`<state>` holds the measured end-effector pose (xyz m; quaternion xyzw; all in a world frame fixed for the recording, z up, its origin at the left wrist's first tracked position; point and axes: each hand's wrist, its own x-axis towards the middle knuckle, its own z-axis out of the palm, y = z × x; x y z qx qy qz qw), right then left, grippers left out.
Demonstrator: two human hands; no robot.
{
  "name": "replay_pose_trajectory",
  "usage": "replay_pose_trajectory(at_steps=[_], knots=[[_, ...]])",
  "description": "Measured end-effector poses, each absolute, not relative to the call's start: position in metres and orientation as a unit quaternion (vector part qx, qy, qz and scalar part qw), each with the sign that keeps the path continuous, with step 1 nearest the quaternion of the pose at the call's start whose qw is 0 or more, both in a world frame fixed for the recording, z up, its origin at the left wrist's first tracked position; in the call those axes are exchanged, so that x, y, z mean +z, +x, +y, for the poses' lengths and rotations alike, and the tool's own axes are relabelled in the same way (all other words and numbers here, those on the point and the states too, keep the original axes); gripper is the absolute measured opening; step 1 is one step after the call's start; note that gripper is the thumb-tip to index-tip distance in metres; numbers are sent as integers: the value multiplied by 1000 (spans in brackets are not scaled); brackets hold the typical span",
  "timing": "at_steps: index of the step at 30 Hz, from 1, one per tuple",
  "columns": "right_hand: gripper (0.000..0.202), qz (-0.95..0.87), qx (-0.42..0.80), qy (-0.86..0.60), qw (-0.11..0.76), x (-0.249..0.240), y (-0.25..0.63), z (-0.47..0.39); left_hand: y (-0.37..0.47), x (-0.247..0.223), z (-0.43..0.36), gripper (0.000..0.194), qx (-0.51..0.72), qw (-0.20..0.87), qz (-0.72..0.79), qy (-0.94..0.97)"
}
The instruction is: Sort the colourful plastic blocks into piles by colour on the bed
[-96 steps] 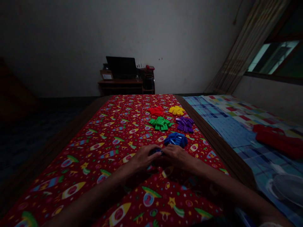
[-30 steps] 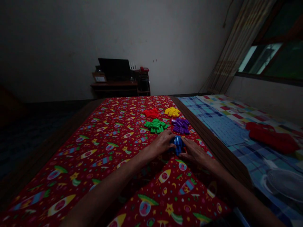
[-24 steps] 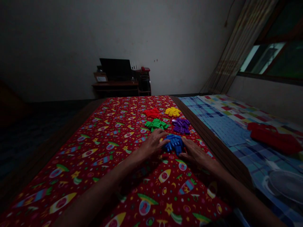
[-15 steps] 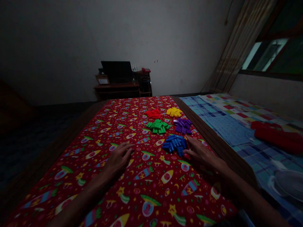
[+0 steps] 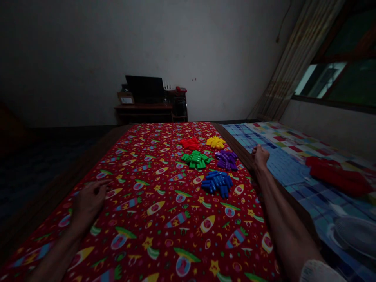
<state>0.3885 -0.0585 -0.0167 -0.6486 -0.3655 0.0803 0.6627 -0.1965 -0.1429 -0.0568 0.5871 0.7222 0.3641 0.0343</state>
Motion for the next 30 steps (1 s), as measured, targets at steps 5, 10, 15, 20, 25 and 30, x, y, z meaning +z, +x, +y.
replay_pose_trajectory(at_steps=[5, 10, 15, 20, 25, 30], knots=[[34, -294, 99, -663, 682, -60, 383, -45, -225, -67, -142, 16, 367, 66, 737, 564], [36, -363, 67, -655, 660, -86, 383, -48, -217, -61, -147, 17, 351, 14, 742, 571], [40, -348, 81, -656, 665, -93, 389, -41, -222, -62, -143, 35, 338, 44, 760, 553], [42, -344, 75, -656, 668, -94, 390, -41, -229, -68, -141, 42, 333, 40, 754, 564], [41, -339, 79, -658, 668, -93, 388, -45, -228, -67, -142, 40, 342, 64, 756, 554], [38, -339, 74, -661, 666, -94, 390, -45, -227, -65, -142, 37, 347, 55, 753, 557]])
